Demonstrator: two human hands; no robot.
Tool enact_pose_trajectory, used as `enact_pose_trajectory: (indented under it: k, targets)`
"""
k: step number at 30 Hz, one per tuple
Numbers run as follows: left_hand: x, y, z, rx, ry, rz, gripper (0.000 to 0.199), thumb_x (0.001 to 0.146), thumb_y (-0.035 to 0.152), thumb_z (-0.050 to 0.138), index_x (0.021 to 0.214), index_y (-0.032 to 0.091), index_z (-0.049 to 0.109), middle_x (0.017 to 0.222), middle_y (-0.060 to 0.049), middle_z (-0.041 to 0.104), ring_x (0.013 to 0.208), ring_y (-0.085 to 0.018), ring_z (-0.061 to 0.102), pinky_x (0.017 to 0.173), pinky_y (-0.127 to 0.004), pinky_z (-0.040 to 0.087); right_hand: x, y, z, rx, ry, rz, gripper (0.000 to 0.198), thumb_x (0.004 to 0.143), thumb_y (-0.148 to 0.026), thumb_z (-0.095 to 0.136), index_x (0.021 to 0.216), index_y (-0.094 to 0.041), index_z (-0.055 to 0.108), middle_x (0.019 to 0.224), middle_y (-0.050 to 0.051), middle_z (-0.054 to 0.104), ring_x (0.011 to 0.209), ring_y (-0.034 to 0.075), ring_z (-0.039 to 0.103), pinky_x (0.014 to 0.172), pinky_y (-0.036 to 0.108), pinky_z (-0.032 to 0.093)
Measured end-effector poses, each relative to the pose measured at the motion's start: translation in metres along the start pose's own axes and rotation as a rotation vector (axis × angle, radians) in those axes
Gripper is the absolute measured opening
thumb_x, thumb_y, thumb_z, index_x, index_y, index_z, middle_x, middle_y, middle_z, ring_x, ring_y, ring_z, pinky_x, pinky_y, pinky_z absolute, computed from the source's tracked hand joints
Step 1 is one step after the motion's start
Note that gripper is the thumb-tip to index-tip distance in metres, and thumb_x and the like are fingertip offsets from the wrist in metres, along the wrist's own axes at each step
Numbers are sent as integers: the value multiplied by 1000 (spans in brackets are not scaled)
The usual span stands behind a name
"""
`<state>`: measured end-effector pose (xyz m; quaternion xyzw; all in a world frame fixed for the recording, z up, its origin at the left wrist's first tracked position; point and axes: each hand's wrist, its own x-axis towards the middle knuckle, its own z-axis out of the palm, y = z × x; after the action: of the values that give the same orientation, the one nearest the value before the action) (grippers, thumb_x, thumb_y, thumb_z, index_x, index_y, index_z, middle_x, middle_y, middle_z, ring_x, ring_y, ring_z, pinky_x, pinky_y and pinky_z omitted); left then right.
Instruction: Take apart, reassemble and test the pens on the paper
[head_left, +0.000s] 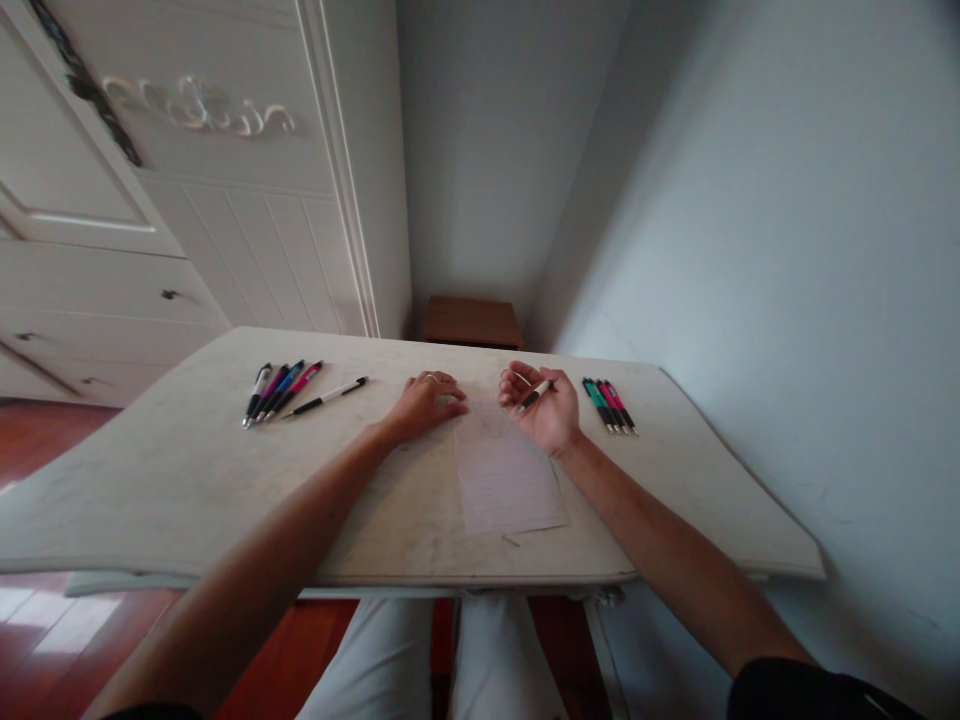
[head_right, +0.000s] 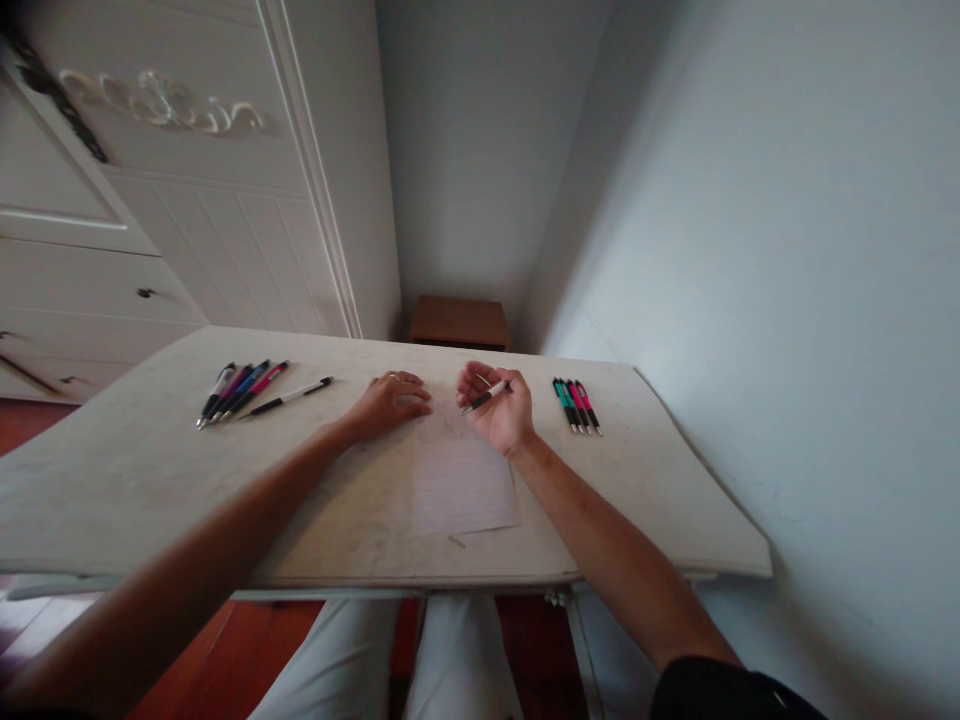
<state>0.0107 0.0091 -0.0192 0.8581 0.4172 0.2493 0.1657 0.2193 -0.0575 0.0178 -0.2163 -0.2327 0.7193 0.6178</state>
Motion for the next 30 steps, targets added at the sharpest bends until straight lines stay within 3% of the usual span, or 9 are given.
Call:
enact_pose_trajectory:
  k: [5, 7, 10, 14, 19, 25, 30]
  targets:
    - [0, 4, -4, 14, -16, -10, 26, 80, 45, 64, 93, 27, 76, 117, -7, 66, 112, -28, 57, 99, -45, 39, 1, 1, -6, -252, -90, 122, 50, 84, -61, 52, 78, -14, 68, 39, -6, 43, 32, 7, 35, 39, 22, 33]
    - [0, 4, -4, 20, -13, -6, 26, 80, 45, 63, 94, 27, 76, 117, -7, 66, 112, -28, 57, 99, -45, 40, 2, 1, -6, -323, -69, 111, 52, 80, -65, 56, 79, -14, 69, 40, -5, 46, 34, 7, 40, 38, 21, 32]
    - [-1, 2, -2, 35, -12, 8, 28, 81, 46, 61, 96, 28, 76, 118, -7, 66, 113, -27, 57, 99, -44, 40, 1, 3, -5, -417, -37, 64, 45, 71, -58, 71, 85, -15, 70, 58, 0, 64, 50, 10, 58, 44, 20, 39]
    - [-1, -1, -1, 67, -27, 20, 30, 84, 48, 58, 98, 28, 75, 119, -7, 65, 115, -27, 56, 99, -43, 39, -2, 6, -4, -676, -51, -36, 36, 62, -36, 83, 86, -16, 66, 62, -1, 66, 52, 9, 58, 44, 18, 39]
    - [-2, 1, -2, 64, -25, 26, 29, 85, 47, 57, 98, 28, 75, 119, -7, 65, 114, -27, 56, 99, -44, 39, -7, 17, -6, -1037, -82, -127, 24, 76, -38, 66, 78, -17, 56, 59, 0, 64, 47, 11, 59, 38, 17, 35]
    - [-2, 2, 0, 65, -7, 28, 26, 85, 42, 58, 97, 26, 75, 118, -8, 65, 115, -27, 55, 100, -44, 38, -13, 29, -10, -1449, -165, -250, 17, 82, -30, 57, 85, -15, 64, 63, 1, 64, 54, 12, 59, 49, 20, 41]
    - [-1, 1, 1, 66, -3, 31, 25, 85, 43, 59, 97, 26, 74, 119, -7, 65, 114, -26, 55, 99, -44, 38, -14, 30, -10, -1565, -197, -300, 17, 84, -27, 55, 84, -15, 67, 58, -1, 61, 51, 10, 53, 49, 20, 36]
